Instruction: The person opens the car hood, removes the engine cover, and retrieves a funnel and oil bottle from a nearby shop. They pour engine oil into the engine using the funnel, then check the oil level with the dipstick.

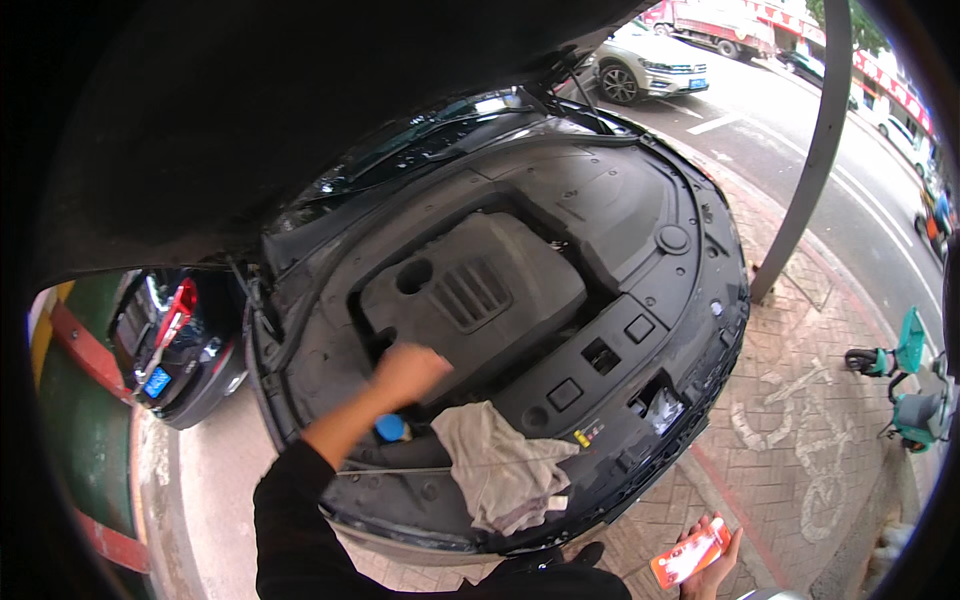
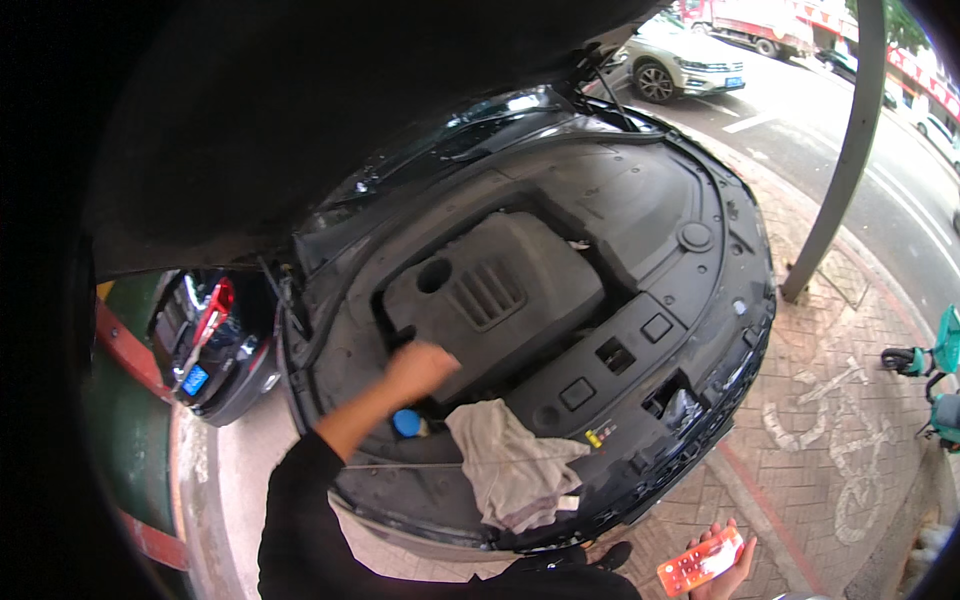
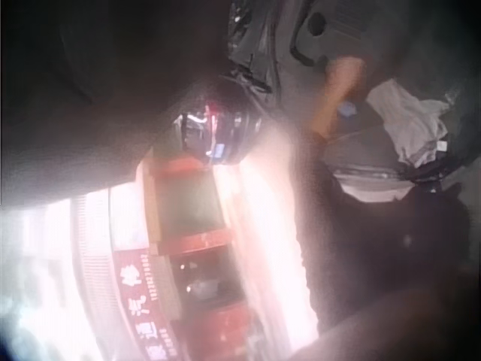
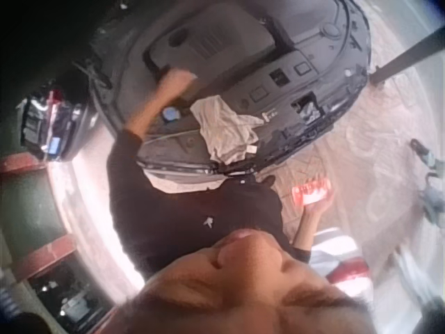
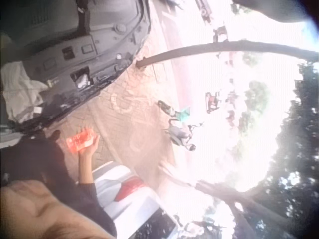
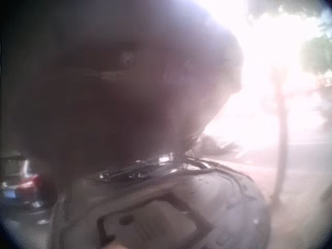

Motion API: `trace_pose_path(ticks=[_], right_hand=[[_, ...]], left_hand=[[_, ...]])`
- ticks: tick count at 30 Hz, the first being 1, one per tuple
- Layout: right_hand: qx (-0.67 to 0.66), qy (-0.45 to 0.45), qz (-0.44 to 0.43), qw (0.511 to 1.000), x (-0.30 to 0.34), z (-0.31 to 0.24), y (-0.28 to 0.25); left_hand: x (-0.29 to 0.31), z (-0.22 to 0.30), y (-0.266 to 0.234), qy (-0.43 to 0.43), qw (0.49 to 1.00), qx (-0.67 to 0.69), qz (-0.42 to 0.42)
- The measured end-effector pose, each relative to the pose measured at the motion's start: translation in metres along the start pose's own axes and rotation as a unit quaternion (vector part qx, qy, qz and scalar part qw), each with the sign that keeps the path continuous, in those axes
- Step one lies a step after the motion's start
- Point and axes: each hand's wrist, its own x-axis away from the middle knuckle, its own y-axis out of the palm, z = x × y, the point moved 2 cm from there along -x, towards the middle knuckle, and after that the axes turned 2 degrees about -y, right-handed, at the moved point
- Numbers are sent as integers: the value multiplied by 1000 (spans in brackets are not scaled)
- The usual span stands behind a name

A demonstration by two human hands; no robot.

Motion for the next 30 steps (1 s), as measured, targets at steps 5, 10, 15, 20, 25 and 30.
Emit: trace_pose_path(ticks=[5, 10, 15, 20, 25, 30], right_hand=[[70, -101, 58, 991, 15, -27, -1], [61, -134, 150, 978, 38, -26, 6], [-17, -135, 127, 982, 39, 4, 20], [-65, -122, 122, 983, 25, 26, 39], [-39, -116, 126, 984, 16, 28, 56], [-65, -91, 126, 986, 11, 31, 61]], left_hand=[[-142, -172, 47, -235, 967, 89, 43], [-213, -209, 99, -249, 951, 70, -169], [-249, -234, 149, -197, 929, -51, -310], [-260, -267, 194, -266, 860, -162, -404], [-262, -274, 196, -271, 888, -103, -356], [-256, -274, 193, -281, 899, -66, -329]])
